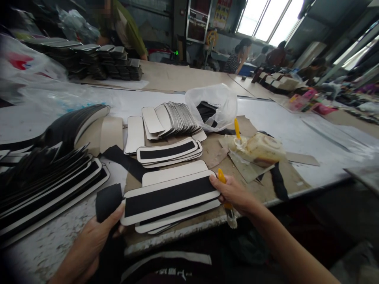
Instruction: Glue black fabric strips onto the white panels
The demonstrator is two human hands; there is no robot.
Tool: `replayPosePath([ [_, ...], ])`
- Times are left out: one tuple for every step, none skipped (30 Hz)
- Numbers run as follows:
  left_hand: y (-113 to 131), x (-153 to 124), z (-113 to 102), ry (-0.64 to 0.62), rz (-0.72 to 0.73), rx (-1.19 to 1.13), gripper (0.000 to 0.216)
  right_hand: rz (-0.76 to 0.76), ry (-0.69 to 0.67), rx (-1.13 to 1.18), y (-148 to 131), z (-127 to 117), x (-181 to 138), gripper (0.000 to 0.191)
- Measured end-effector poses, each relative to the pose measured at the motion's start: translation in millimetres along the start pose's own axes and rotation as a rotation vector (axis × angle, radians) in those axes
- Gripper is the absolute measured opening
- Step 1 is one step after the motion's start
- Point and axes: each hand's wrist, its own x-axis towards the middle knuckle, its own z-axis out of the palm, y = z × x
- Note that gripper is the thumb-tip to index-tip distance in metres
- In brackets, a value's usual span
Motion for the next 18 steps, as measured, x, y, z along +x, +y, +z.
replayPosePath([
  [-0.5, -0.6, 1.2, -0.009, -0.021, 0.001, 0.034, 0.003, 0.0, -0.006, 2.2, -0.4, -1.1, 0.048],
  [-0.6, -1.3, 2.3, -0.015, -0.052, -0.006, 0.033, 0.008, -0.001, -0.013, 4.3, -0.8, -2.2, 0.048],
  [-0.3, -2.3, 3.2, -0.016, -0.077, -0.017, 0.032, 0.013, -0.002, -0.017, 6.2, -1.4, -3.2, 0.049],
  [0.3, -3.6, 4.2, -0.021, -0.09, -0.029, 0.032, 0.019, -0.003, -0.019, 8.2, -2.1, -4.1, 0.049],
  [1.2, -5.0, 5.3, -0.031, -0.089, -0.041, 0.033, 0.026, -0.002, -0.019, 10.3, -3.0, -4.9, 0.049],
  [2.3, -6.6, 6.4, -0.043, -0.078, -0.05, 0.034, 0.031, 0.001, -0.02, 12.7, -4.0, -5.6, 0.05],
  [3.4, -8.2, 7.6, -0.057, -0.061, -0.056, 0.035, 0.038, 0.005, -0.027, 15.3, -5.3, -6.1, 0.05],
  [4.3, -9.4, 8.7, -0.07, -0.045, -0.058, 0.036, 0.048, 0.013, -0.041, 18.1, -6.6, -6.3, 0.049],
  [5.0, -10.3, 9.6, -0.079, -0.035, -0.056, 0.037, 0.063, 0.022, -0.064, 20.9, -8.0, -6.2, 0.049],
  [5.3, -10.6, 10.1, -0.088, -0.032, -0.048, 0.037, 0.079, 0.03, -0.094, 23.5, -9.4, -5.7, 0.049],
  [5.2, -10.4, 10.0, -0.098, -0.032, -0.039, 0.037, 0.094, 0.036, -0.128, 25.7, -10.7, -4.9, 0.049],
  [4.9, -9.9, 9.5, -0.106, -0.036, -0.027, 0.037, 0.111, 0.043, -0.167, 27.3, -11.8, -3.7, 0.049],
  [4.4, -9.4, 8.4, -0.115, -0.04, -0.008, 0.037, 0.124, 0.05, -0.208, 28.2, -12.5, -2.4, 0.05],
  [3.9, -9.1, 7.2, -0.125, -0.041, 0.021, 0.038, 0.132, 0.056, -0.251, 28.5, -13.0, -1.2, 0.05],
  [3.8, -9.4, 5.8, -0.137, -0.039, 0.065, 0.039, 0.135, 0.061, -0.296, 28.1, -13.1, -0.1, 0.051],
  [4.2, -10.3, 4.6, -0.151, -0.04, 0.123, 0.042, 0.131, 0.065, -0.339, 27.2, -12.9, 0.8, 0.051],
  [5.3, -11.6, 3.4, -0.165, -0.045, 0.19, 0.046, 0.119, 0.068, -0.379, 26.2, -12.6, 1.5, 0.051],
  [7.0, -13.1, 2.4, -0.169, -0.045, 0.268, 0.05, 0.098, 0.064, -0.413, 25.1, -12.1, 2.1, 0.051],
])
